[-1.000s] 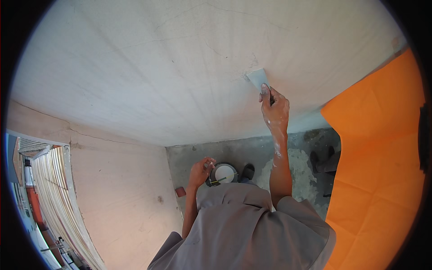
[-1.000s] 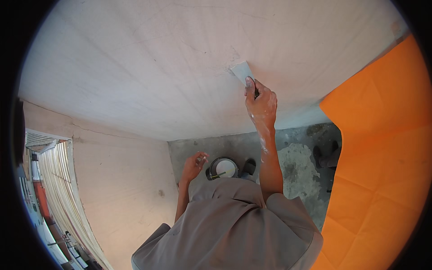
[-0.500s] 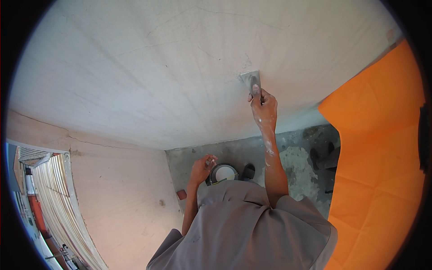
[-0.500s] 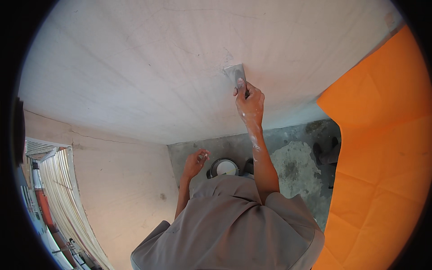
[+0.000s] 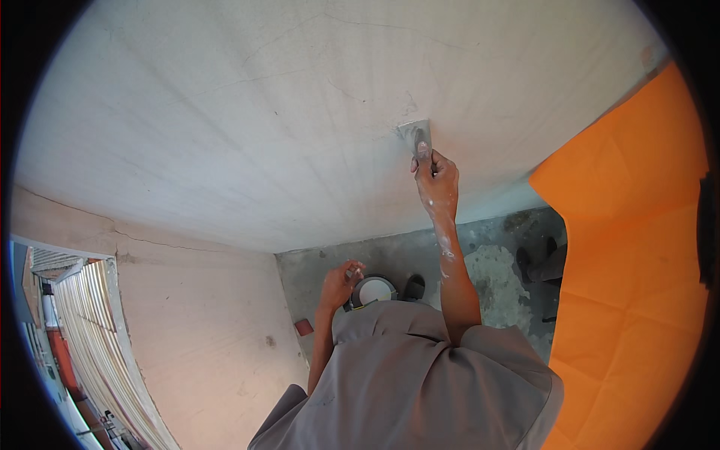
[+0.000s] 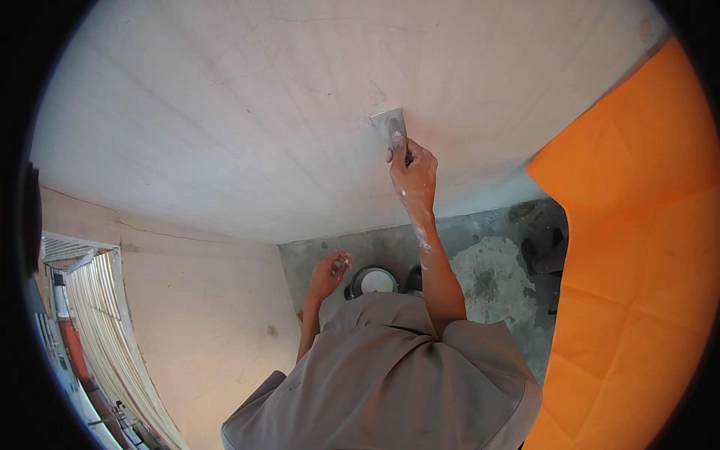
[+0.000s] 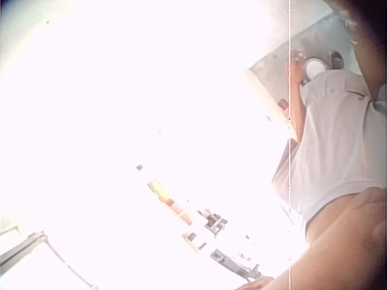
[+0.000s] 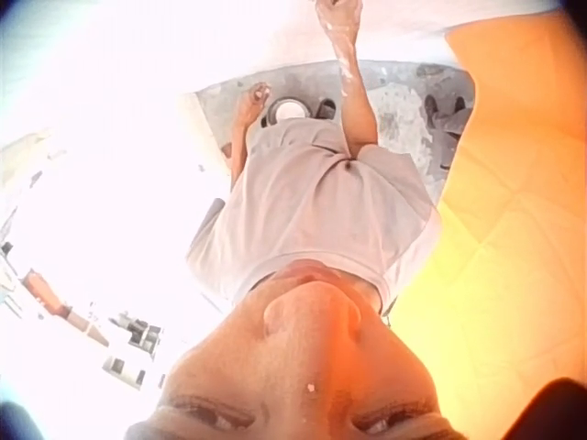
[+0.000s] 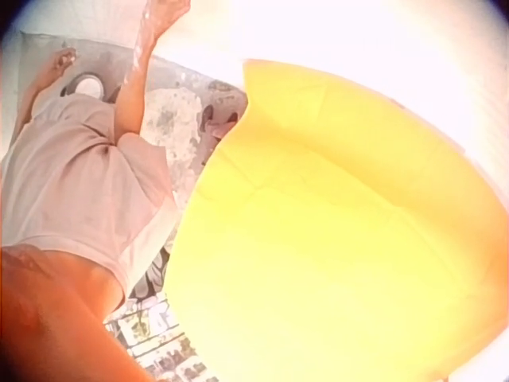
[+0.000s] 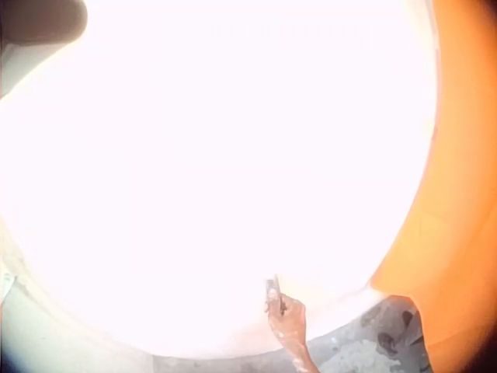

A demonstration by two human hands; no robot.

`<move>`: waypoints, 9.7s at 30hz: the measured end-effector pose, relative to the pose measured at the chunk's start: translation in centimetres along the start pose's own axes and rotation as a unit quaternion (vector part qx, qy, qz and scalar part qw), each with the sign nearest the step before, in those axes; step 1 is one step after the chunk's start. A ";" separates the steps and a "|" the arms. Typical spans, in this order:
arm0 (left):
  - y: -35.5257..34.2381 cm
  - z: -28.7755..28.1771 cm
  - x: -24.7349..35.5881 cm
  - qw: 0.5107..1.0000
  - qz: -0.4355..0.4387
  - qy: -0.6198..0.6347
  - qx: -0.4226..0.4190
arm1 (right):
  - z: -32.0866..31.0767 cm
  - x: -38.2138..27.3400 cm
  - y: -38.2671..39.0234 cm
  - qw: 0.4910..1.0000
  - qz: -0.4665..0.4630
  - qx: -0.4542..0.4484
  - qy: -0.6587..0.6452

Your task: The person is using a putty knife to apply or scrape filler on a wall to repair it.

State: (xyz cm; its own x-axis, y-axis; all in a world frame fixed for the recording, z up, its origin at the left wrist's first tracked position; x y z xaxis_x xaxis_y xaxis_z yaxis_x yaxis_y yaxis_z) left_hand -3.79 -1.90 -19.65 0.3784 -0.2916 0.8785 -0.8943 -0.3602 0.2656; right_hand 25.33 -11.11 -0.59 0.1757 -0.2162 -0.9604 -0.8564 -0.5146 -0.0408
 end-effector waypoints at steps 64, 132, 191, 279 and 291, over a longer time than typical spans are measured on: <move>1.0 -3.2 -4.0 0.998 -0.035 0.004 0.061 | -5.7 -7.5 1.0 0.951 -0.102 0.074 0.283; 5.0 -2.0 -5.1 0.992 -0.061 0.049 0.095 | -4.7 -3.0 -0.8 0.945 -0.131 -0.076 0.290; 3.4 2.5 -1.6 0.991 -0.080 0.038 0.105 | -3.3 0.3 -2.1 0.983 -0.086 -0.027 0.163; -10.6 -11.4 17.8 0.973 0.182 0.002 0.139 | -3.2 -2.6 -1.8 0.937 -0.143 -0.050 0.316; -9.7 -11.7 19.5 0.969 0.190 -0.045 0.150 | -3.3 -4.2 -1.6 0.930 -0.109 -0.090 0.338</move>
State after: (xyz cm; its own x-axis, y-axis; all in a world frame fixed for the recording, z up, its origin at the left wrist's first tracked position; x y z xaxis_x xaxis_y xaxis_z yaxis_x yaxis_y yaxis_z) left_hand 9.47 6.28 -0.45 0.0673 -0.5248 0.8485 -0.8686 -0.4493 -0.2090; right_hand 27.61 -12.12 4.42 0.6533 -0.5320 -0.5387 -0.6800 -0.7252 -0.1084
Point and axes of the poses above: each hand's wrist, its own y-axis away from the middle knuckle, its own z-axis out of the palm, x = y × z, the point moved 6 cm from there along -y, towards the middle knuckle, and after that the axes turned 8 degrees about -x, right-handed, at the moved point
